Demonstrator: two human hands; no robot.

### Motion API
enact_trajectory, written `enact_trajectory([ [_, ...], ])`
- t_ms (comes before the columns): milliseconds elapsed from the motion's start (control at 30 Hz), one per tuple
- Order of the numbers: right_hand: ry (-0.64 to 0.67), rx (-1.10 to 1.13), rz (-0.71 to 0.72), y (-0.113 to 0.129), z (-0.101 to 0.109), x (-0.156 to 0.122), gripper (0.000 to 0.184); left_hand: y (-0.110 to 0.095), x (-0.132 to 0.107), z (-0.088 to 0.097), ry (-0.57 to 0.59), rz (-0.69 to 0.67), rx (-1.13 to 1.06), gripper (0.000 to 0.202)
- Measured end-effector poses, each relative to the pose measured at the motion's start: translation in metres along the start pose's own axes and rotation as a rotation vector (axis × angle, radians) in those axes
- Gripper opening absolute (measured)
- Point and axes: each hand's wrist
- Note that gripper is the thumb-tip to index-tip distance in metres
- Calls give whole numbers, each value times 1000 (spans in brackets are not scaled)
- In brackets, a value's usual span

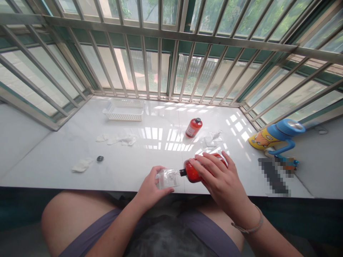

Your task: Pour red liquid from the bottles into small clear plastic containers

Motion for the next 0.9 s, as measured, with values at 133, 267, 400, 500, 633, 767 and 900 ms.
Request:
enact_trajectory([
  [133,-7,-4,5,0,1,1,52,2,0,0,-5,-6,9,76],
  [267,-4,0,7,-1,1,2,51,1,0,0,-13,-14,5,74],
  [400,-2,4,10,-1,1,3,50,0,0,0,-14,-15,11,74],
  [500,-6,1,13,-1,1,3,50,0,0,0,-10,-12,4,74],
  [633,1,-8,19,-2,2,3,53,3,0,0,-16,-18,-11,75],
  [767,-1,-10,20,-2,3,2,53,5,0,0,-24,-25,-19,74],
  [900,6,-14,16,-2,2,3,54,4,0,-1,-24,-21,-22,74],
])
Point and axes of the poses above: each hand's wrist, its own x-axis towards the middle knuckle, its own z-axis out of the back of the hand, y = z × x, and after that the axes turned 1 degree about y, right-handed
